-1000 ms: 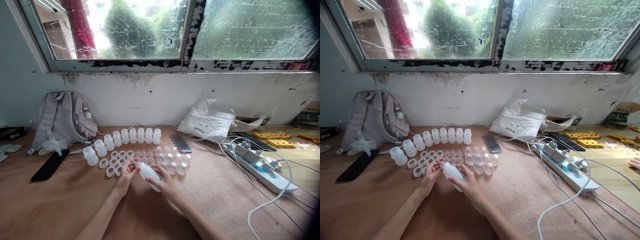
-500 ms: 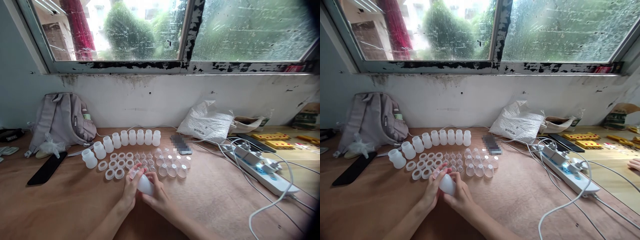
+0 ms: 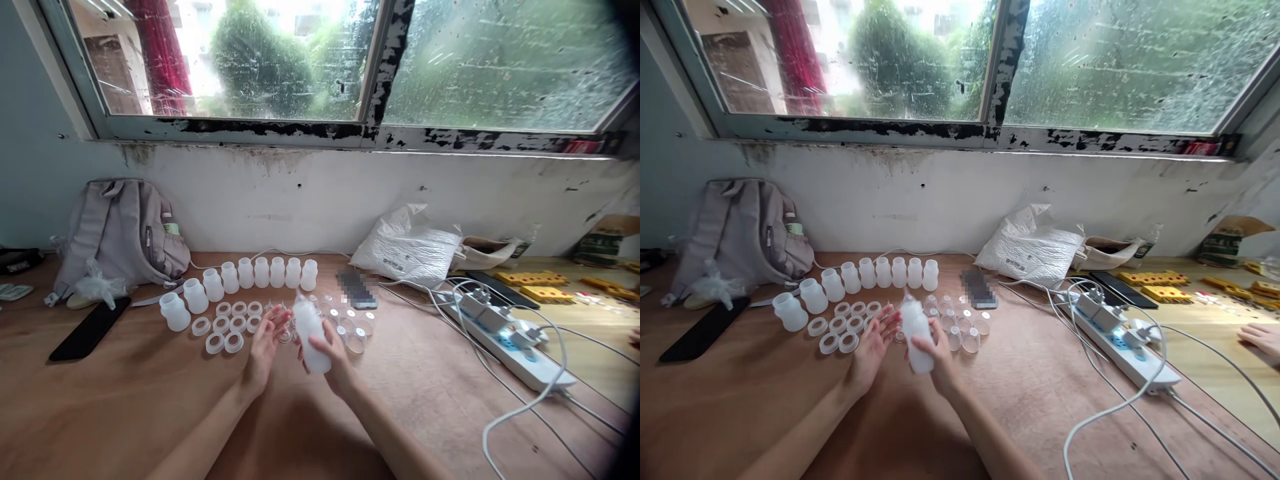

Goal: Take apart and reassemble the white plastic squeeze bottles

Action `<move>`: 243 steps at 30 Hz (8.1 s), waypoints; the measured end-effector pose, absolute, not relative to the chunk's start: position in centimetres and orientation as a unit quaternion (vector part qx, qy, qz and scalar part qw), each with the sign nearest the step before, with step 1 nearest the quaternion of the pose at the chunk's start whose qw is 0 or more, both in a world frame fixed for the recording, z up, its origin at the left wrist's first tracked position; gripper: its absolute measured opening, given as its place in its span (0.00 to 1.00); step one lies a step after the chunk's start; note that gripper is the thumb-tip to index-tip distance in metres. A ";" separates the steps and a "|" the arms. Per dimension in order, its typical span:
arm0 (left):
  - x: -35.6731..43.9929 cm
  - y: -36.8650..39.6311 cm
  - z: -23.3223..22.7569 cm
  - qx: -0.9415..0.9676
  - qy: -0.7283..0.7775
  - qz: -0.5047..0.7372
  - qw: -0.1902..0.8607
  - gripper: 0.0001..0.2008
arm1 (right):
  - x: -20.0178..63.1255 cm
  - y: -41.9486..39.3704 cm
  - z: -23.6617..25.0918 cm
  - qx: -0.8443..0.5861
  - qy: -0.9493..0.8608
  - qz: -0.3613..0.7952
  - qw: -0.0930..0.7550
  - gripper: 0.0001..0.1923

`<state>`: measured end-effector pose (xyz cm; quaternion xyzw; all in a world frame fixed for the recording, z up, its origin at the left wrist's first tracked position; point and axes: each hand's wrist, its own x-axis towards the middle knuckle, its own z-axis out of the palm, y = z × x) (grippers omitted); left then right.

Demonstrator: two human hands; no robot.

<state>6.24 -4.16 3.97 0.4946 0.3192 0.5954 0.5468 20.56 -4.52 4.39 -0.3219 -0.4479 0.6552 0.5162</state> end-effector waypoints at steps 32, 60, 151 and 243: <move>3.3 -2.2 2.8 0.448 0.528 0.631 0.349 0.15 | 23.7 -3.0 5.0 -0.467 -0.653 0.363 0.473 0.15; 5.0 -4.4 3.0 0.595 0.560 0.528 0.230 0.11 | 22.6 -4.2 4.7 -0.370 -0.745 0.287 0.476 0.14; -1.8 -0.1 2.3 0.735 0.650 0.180 0.075 0.08 | 33.6 2.1 4.4 -0.719 -0.623 0.077 0.298 0.10; 7.1 -4.3 0.4 0.679 0.481 0.432 0.347 0.11 | 20.2 -3.4 0.6 -0.468 -0.592 0.450 0.477 0.06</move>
